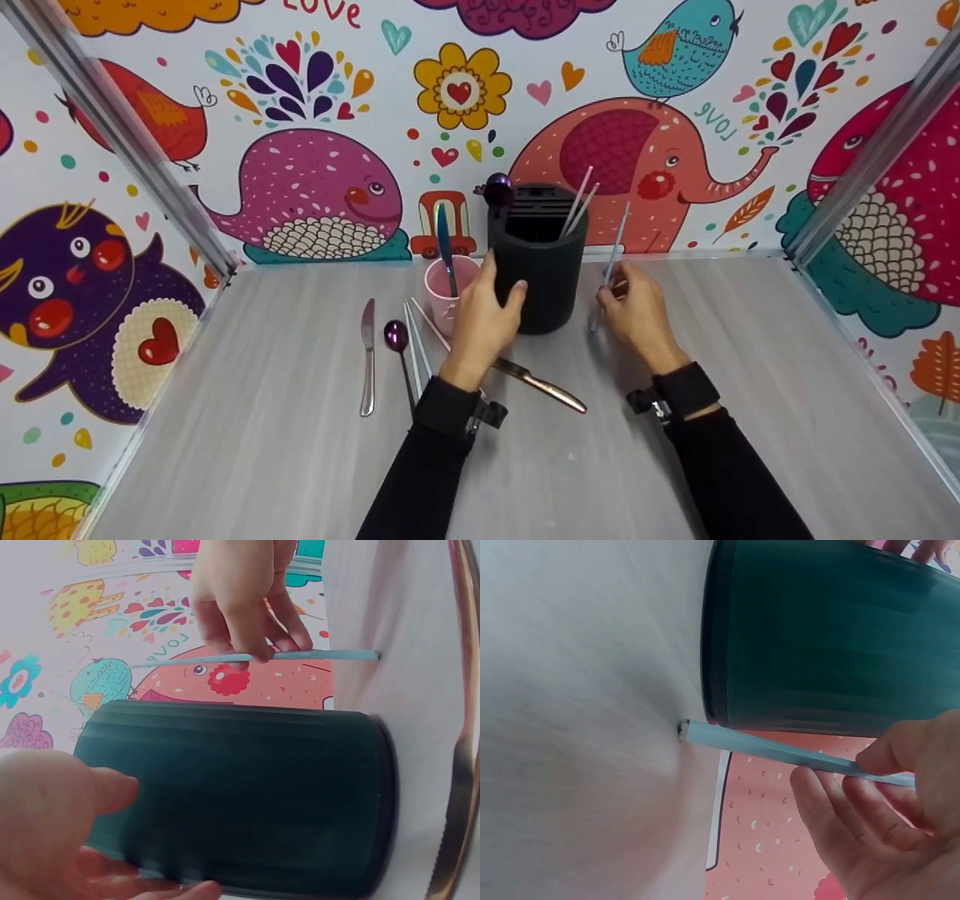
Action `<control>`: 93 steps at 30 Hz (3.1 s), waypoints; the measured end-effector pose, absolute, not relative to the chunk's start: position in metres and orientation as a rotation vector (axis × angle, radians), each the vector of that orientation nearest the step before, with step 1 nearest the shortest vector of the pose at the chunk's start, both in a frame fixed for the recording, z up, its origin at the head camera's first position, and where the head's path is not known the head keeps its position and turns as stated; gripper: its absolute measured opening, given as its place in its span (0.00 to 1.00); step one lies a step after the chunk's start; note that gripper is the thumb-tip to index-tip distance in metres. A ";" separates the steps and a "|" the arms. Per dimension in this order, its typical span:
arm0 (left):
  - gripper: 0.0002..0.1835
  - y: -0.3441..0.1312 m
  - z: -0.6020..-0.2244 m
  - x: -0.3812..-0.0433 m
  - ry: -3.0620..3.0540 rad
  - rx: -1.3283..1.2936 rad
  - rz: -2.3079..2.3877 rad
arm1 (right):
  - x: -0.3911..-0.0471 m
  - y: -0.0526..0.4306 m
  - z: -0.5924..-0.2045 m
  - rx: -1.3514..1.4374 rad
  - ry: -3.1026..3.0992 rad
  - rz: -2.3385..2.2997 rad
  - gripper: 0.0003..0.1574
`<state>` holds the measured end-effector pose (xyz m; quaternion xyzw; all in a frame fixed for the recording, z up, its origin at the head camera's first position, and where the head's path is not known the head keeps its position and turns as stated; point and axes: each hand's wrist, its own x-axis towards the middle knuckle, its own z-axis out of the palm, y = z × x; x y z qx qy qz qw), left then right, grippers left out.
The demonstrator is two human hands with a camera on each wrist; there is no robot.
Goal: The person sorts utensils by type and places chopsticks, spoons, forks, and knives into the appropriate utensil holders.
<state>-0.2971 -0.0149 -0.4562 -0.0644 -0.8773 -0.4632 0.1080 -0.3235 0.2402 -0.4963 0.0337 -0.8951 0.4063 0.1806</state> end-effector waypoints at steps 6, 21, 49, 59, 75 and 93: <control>0.41 -0.015 -0.454 -0.297 -2.609 -0.174 -1.358 | -0.320 0.240 -0.487 0.071 -2.424 1.198 0.14; 0.40 -0.012 -0.453 -0.297 -2.596 -0.195 -1.390 | -0.294 0.236 -0.431 0.184 -1.888 1.402 0.14; 0.40 -0.016 -0.456 -0.298 -2.607 -0.182 -1.376 | -0.281 0.212 -0.370 0.421 -1.709 1.281 0.11; 0.40 -0.016 -0.456 -0.298 -2.605 -0.188 -1.384 | -0.293 0.207 -0.379 0.393 -1.944 1.075 0.12; 0.40 -0.016 -0.456 -0.298 -2.606 -0.180 -1.379 | -0.317 0.198 -0.389 0.289 -2.162 0.973 0.15; 0.40 -0.016 -0.455 -0.297 -2.625 -0.178 -1.364 | -0.326 0.189 -0.412 0.189 -2.271 1.054 0.11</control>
